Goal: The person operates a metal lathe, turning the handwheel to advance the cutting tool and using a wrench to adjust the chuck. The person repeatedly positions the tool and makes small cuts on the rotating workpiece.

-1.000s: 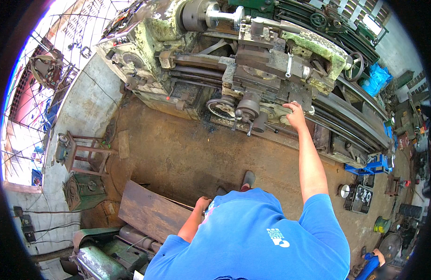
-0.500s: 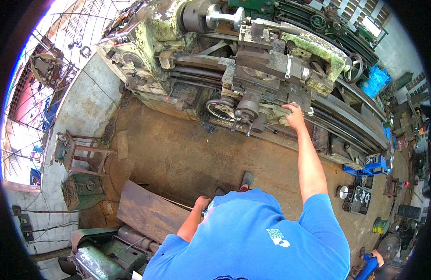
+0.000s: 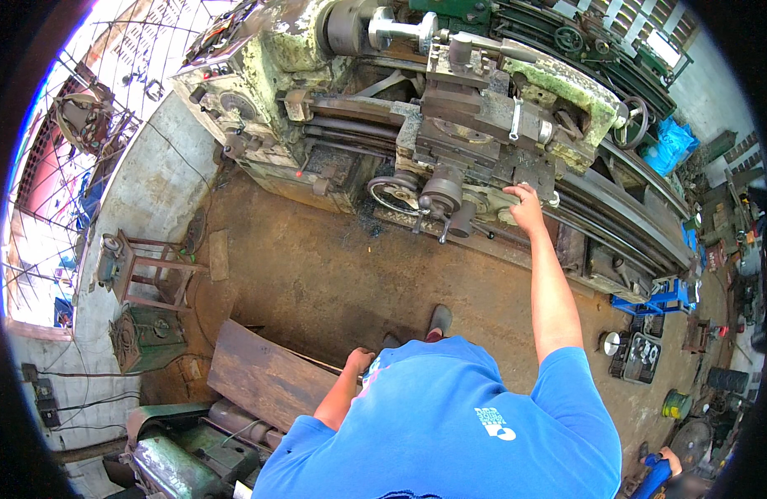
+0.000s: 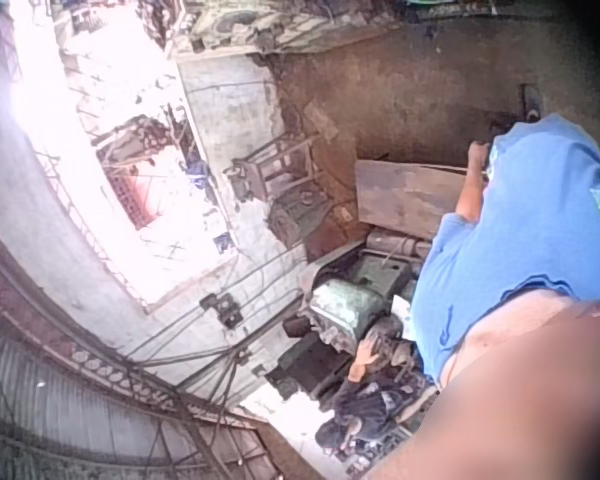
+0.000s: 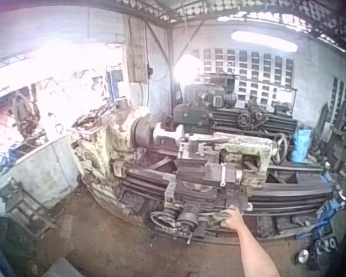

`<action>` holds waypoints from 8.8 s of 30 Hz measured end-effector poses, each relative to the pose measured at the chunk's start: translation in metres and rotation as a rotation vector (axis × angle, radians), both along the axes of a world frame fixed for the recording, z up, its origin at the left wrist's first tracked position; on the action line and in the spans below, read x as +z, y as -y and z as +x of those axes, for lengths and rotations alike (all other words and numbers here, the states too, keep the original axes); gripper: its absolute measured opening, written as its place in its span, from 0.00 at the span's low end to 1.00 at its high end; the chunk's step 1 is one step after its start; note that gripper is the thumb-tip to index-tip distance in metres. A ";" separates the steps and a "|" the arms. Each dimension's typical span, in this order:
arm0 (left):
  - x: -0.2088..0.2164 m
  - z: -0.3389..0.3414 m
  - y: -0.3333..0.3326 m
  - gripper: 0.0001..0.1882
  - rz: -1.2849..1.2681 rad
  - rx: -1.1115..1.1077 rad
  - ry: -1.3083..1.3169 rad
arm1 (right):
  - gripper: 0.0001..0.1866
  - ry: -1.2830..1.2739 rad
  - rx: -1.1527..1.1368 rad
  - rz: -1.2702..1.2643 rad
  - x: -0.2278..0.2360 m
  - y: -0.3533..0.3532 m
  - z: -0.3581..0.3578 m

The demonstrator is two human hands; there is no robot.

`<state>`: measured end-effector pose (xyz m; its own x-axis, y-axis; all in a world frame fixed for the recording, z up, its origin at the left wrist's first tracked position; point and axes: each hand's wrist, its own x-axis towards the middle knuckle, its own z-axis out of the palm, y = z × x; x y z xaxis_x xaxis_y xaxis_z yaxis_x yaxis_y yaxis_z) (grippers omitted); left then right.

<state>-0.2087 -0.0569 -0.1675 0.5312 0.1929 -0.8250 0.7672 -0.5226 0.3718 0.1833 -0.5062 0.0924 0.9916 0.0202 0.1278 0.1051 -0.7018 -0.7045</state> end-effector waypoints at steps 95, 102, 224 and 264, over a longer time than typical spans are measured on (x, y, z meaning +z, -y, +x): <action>0.010 0.006 -0.006 0.21 -0.089 0.039 -0.022 | 0.29 0.034 -0.019 0.011 -0.007 0.000 0.002; 0.009 0.005 -0.006 0.22 -0.020 0.013 0.036 | 0.29 0.025 -0.027 0.013 -0.005 -0.001 0.000; 0.146 0.498 0.100 0.44 0.014 0.579 0.362 | 0.24 -0.583 -1.343 1.582 -0.238 -0.001 0.017; 0.152 0.506 0.081 0.29 -0.126 0.607 0.398 | 0.05 0.302 -0.669 0.218 0.017 -0.031 0.054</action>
